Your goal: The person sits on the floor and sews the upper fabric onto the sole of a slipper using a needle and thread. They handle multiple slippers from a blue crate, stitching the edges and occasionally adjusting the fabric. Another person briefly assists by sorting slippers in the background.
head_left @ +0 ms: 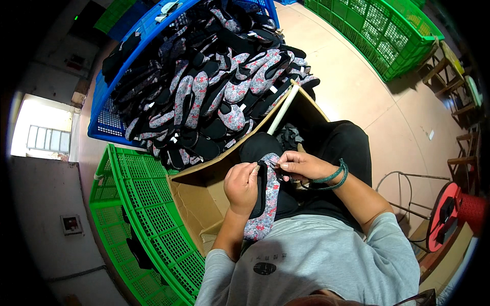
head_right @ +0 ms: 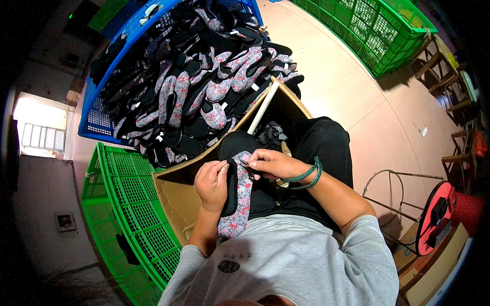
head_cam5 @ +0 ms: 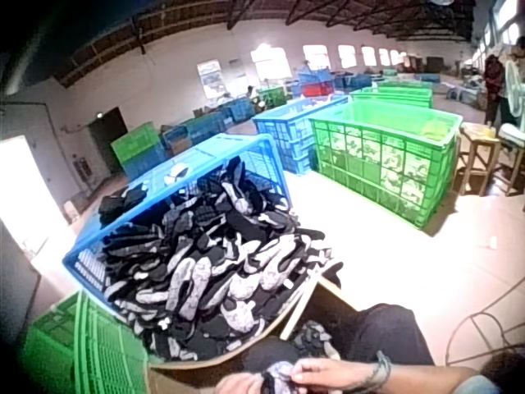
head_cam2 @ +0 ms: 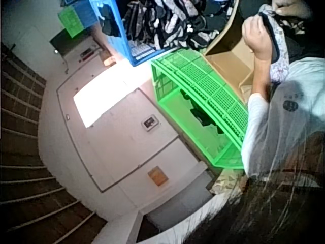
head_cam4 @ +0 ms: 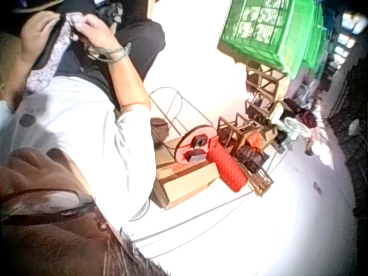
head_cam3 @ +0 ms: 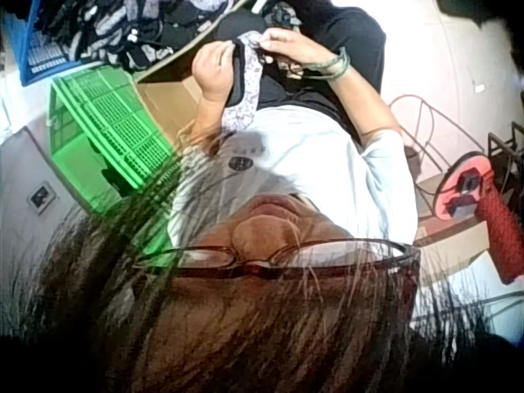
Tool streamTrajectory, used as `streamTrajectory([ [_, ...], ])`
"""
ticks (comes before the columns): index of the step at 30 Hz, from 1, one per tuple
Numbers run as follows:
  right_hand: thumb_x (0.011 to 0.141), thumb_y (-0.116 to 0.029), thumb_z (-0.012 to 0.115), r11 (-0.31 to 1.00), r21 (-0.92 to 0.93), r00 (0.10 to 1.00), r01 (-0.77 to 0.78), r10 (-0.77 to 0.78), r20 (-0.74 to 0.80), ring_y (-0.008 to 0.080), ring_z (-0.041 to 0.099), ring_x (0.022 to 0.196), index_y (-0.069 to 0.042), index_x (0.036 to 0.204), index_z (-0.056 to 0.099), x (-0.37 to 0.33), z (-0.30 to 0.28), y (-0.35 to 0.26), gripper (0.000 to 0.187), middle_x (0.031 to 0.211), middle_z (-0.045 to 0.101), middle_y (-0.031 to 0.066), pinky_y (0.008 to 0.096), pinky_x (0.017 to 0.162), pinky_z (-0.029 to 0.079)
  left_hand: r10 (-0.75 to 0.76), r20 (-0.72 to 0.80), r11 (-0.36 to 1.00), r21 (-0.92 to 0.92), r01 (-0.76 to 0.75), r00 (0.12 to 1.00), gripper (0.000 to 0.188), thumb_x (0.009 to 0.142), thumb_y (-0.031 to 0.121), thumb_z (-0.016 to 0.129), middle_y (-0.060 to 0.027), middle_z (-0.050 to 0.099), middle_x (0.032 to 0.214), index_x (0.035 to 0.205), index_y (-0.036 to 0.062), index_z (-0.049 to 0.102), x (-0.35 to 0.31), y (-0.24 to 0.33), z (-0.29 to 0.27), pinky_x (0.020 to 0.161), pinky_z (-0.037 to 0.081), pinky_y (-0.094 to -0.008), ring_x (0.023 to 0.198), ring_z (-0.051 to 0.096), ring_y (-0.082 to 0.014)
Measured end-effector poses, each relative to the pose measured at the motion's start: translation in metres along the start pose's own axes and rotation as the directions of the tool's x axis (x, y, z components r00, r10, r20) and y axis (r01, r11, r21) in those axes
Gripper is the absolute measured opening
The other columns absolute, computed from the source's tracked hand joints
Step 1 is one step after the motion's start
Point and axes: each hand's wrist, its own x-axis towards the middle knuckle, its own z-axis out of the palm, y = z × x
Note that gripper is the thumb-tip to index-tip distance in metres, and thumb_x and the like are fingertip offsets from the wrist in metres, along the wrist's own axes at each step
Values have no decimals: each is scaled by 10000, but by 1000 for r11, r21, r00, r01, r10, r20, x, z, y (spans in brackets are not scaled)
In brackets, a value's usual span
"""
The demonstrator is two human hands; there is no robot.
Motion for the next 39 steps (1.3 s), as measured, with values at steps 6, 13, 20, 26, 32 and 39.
streamTrajectory([
  [6,1002,-265,569,948,-84,951,306,-309,-27,72,548,739,-69,1128,551,5,8,16,234,884,602,1,224,646,448,-102,-42,995,2,102,994,74,814,17,705,-147,649,840,864,-12,659,-9,8,-3,686,503,-342,742,631,-288],
  [13,971,-246,607,786,-489,883,378,-464,-63,165,651,818,-39,1070,591,5,18,23,230,892,671,77,302,746,504,-398,61,888,-226,401,915,77,922,67,624,-48,596,813,892,1,598,-16,4,3,654,474,-257,712,572,-125],
  [20,896,-277,669,530,-816,767,232,-615,-182,338,676,760,-56,1036,614,10,33,29,267,854,681,158,408,648,518,-607,291,464,-626,627,739,41,969,71,575,3,590,842,956,33,587,-25,-10,16,711,465,-217,757,546,-69],
  [26,887,-286,677,513,-844,686,157,-671,-281,333,678,752,-61,1016,614,13,43,39,267,838,682,145,408,633,523,-619,333,351,-693,630,711,41,968,84,588,-1,597,842,968,43,587,-26,-11,22,730,470,-221,757,552,-77],
  [32,892,-275,671,454,-876,668,161,-704,-242,328,679,742,-65,1003,613,14,43,36,245,836,679,145,409,622,523,-622,344,297,-727,619,703,36,964,78,595,2,597,843,966,43,589,-26,-9,23,729,468,-220,758,552,-76],
  [39,901,-268,662,528,-835,672,154,-675,-303,342,675,745,-59,1021,600,17,46,44,249,853,683,153,416,622,523,-607,351,295,-733,612,713,30,965,70,591,6,600,842,954,43,592,-25,-6,24,717,469,-218,749,550,-68],
])
